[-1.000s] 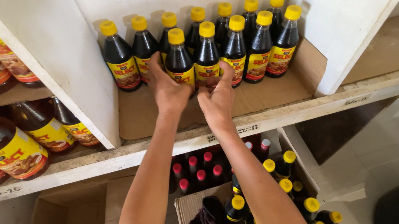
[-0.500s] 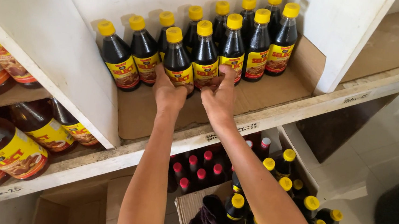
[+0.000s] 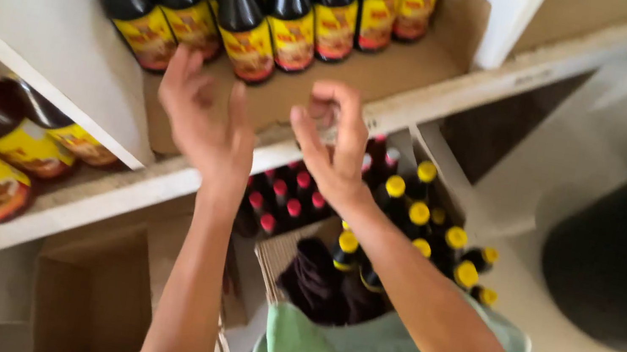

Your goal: Stocking and organizing soy sauce bottles on a grocery store shelf.

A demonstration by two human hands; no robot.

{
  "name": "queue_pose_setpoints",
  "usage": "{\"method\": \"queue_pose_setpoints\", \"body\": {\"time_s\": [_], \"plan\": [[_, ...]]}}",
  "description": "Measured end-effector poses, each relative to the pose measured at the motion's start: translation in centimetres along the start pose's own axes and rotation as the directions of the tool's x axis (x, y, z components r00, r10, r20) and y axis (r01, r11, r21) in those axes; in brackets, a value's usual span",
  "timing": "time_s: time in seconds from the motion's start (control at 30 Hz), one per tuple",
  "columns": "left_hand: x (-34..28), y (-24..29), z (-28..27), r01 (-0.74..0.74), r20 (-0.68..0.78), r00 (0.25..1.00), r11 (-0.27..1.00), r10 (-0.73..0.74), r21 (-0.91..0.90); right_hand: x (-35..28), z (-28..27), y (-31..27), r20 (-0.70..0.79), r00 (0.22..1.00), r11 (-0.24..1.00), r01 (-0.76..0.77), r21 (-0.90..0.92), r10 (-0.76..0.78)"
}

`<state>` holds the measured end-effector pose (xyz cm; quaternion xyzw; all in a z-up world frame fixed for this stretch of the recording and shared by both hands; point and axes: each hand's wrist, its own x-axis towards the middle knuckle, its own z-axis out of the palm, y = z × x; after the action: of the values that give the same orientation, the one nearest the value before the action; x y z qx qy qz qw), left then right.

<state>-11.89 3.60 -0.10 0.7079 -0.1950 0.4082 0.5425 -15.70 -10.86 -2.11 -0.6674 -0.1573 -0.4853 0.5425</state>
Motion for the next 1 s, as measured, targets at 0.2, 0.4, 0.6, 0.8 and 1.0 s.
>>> {"method": "queue_pose_setpoints", "body": {"time_s": [0.2,0.4,0.6,0.8,1.0], "plan": [[-13.2,0.1,-5.2,0.061,-0.037,0.997,0.984,-0.068,-0.17,-15.1,-3.3,-0.1,0.235,0.897,0.924,-0.383,-0.012,0.375],[-23.5,-7.6,-4.0,0.208,0.41,0.868,0.954,-0.281,0.215,-28.7,-3.9,4.5,0.662,0.59,0.851,-0.082,-0.519,0.461],[-29.1,-10.2,0.7,0.129,0.76,0.518,0.914,-0.393,0.384,-33.9,-6.4,8.7,0.673,0.331,0.66,0.169,-0.732,0.661],[-28.1,-8.5,3.2,0.262,0.753,0.47,0.887,-0.461,0.38,-41.3,-7.2,16.0,0.673,0.299,0.723,-0.098,-0.684,0.677],[-30.6,-10.2,3.4,0.344,0.649,0.575,0.867,-0.498,0.361,-35.5,-7.0,12.3,0.415,0.131,0.432,-0.161,-0.888,0.901]]}}
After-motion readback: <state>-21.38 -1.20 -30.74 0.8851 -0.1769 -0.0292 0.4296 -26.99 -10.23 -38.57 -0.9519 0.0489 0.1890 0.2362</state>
